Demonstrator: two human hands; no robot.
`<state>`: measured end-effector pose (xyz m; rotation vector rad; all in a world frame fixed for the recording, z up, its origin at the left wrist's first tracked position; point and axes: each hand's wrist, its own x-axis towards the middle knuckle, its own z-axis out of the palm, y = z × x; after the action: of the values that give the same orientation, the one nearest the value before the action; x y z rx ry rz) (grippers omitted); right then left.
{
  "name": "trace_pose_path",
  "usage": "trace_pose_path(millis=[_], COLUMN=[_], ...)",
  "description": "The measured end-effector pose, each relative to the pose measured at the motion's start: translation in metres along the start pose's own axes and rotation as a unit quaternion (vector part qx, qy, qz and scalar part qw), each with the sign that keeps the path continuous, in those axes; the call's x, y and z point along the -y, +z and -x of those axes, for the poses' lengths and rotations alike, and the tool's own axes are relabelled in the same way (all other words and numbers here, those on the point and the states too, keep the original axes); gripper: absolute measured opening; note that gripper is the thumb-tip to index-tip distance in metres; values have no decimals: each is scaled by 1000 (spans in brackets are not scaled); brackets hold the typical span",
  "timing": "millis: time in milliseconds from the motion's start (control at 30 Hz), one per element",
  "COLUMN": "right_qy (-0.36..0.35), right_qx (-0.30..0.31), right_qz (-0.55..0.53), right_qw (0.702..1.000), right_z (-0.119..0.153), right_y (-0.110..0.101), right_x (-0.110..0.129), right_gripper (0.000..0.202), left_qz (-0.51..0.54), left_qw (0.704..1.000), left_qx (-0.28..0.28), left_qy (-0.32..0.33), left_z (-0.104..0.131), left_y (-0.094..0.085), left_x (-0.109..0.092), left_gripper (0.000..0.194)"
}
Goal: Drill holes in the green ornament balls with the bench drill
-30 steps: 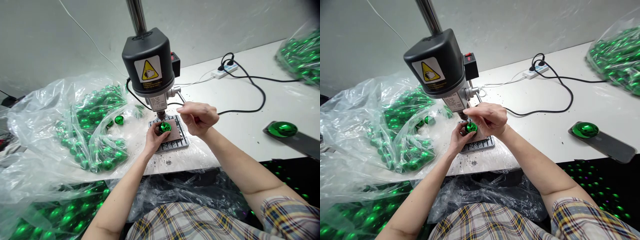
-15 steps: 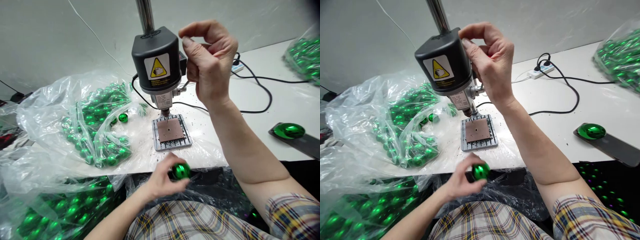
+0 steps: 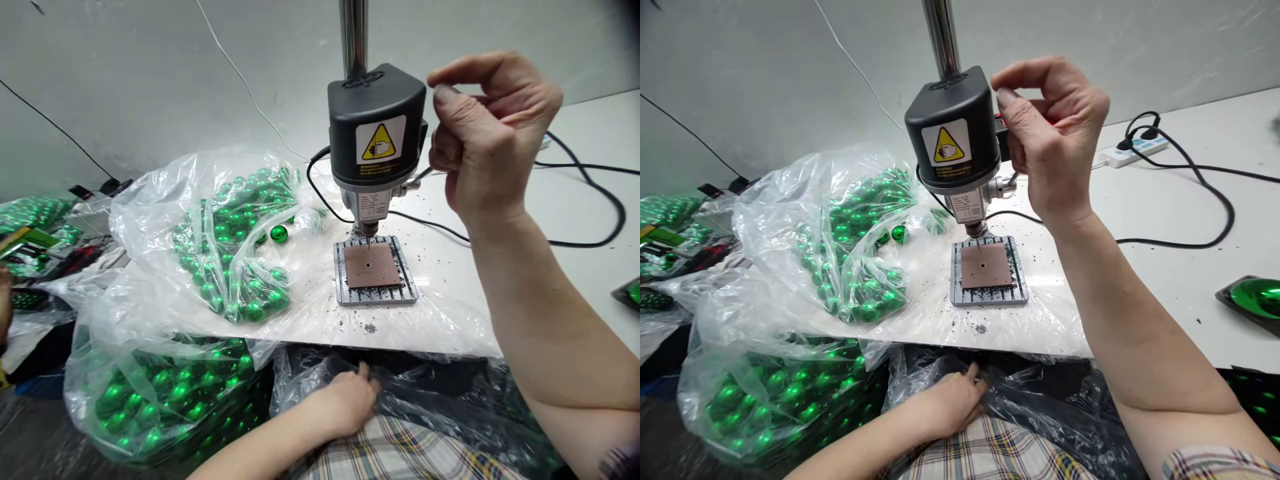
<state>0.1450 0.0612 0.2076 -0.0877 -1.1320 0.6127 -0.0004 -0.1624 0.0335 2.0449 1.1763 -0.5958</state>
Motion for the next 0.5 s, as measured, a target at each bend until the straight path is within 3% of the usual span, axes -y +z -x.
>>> trace_pose_path(millis=[67, 100, 133, 167, 200, 267, 300, 367, 433, 500], right_qy=[1, 1, 4, 4, 4, 0, -2, -8, -15, -26], right_qx=[-5, -4, 5, 7, 6, -14, -27, -44, -34, -26], right_qz=[7, 11, 19, 26, 34, 41, 40, 37, 46, 54], right_qw=[1000, 1000, 1000, 1000, 999, 999, 999, 998, 998, 998], right_z=[0, -1, -1, -2, -2, -3, -3, -3, -2, -2], right_y=[-1, -1, -2, -2, -3, -2, -2, -1, -2, -2], right_x=[0, -1, -2, -3, -5, -7, -9, -11, -12, -13], right_gripper=[20, 23, 25, 27, 30, 36, 39, 42, 41, 38], left_qz=[106, 184, 252, 298, 322, 295, 257, 190, 166, 165], left_qw=[981, 961, 945, 930, 905, 825, 790, 769, 770, 775], left_qx=[16, -8, -64, -143, -259, -476, -530, -528, -510, -507], left_qy=[164, 206, 200, 162, 98, -78, -172, -307, -345, -340], left_z=[35, 50, 61, 67, 67, 54, 42, 14, -11, -27], left_y=[-42, -64, -85, -106, -124, -154, -165, -181, -189, -193], left_x=[14, 28, 45, 66, 89, 137, 160, 196, 220, 233], left_gripper=[29, 24, 25, 29, 33, 35, 34, 32, 34, 39])
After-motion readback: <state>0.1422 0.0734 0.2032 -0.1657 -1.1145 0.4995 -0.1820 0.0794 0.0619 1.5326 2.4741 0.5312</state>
